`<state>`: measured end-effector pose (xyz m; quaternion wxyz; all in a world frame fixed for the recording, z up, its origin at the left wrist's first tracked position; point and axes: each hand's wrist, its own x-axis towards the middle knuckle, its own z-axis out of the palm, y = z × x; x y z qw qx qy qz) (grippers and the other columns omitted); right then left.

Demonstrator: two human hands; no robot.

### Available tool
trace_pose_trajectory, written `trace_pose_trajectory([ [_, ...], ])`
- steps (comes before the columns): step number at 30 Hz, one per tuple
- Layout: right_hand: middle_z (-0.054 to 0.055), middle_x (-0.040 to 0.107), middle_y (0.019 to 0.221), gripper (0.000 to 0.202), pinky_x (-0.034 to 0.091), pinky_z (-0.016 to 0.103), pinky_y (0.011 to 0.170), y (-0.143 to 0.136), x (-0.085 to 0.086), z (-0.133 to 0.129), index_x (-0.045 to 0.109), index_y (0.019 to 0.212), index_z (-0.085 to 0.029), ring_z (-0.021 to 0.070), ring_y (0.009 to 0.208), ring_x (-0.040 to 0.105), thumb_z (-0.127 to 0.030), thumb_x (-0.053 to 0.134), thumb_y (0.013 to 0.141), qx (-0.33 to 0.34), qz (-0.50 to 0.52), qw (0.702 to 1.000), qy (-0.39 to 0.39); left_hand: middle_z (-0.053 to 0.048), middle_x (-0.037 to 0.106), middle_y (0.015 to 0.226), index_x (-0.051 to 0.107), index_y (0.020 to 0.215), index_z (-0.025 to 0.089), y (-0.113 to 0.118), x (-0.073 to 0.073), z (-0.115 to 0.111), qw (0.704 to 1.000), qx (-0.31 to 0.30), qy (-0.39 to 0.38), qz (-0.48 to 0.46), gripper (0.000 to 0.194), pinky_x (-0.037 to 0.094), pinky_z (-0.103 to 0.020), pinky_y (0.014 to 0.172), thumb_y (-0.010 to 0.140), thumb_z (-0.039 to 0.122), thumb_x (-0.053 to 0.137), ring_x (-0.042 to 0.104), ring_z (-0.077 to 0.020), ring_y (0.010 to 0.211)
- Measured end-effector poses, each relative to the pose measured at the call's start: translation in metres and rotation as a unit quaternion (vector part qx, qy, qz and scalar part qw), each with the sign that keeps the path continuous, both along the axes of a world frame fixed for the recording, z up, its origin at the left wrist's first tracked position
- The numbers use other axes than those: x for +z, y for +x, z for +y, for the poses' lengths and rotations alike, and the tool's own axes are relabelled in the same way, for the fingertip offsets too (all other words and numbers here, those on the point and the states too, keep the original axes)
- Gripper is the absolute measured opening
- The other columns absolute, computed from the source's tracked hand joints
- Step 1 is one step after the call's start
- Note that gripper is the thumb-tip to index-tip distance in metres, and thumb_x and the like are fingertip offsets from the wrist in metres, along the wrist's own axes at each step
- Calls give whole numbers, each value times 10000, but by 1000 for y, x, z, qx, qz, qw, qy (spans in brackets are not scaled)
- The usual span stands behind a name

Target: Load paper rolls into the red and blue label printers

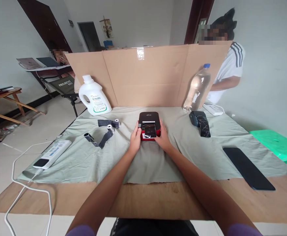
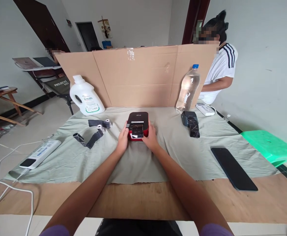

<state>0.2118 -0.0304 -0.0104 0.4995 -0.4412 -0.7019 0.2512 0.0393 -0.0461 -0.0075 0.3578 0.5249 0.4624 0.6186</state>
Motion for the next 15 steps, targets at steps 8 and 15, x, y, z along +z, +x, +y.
trace_pose_trajectory([
  [8,148,459,1517,958,340,523,1180,2,-2,-4,211,1613,-228,320,1426,393,-287,643,760,-11,9,1000,8,-103,599,1421,574,1206,229,-2,4,-10,999,7,49,10,372,404,-378,1160,955,502,543,548,-232,1344],
  [15,139,482,1516,903,327,520,1186,1,1,-3,298,1581,-221,315,1401,432,-234,638,745,-11,19,999,39,-77,631,1346,583,1056,242,-8,5,0,998,18,29,47,329,374,-367,1169,996,531,439,514,-218,1365],
])
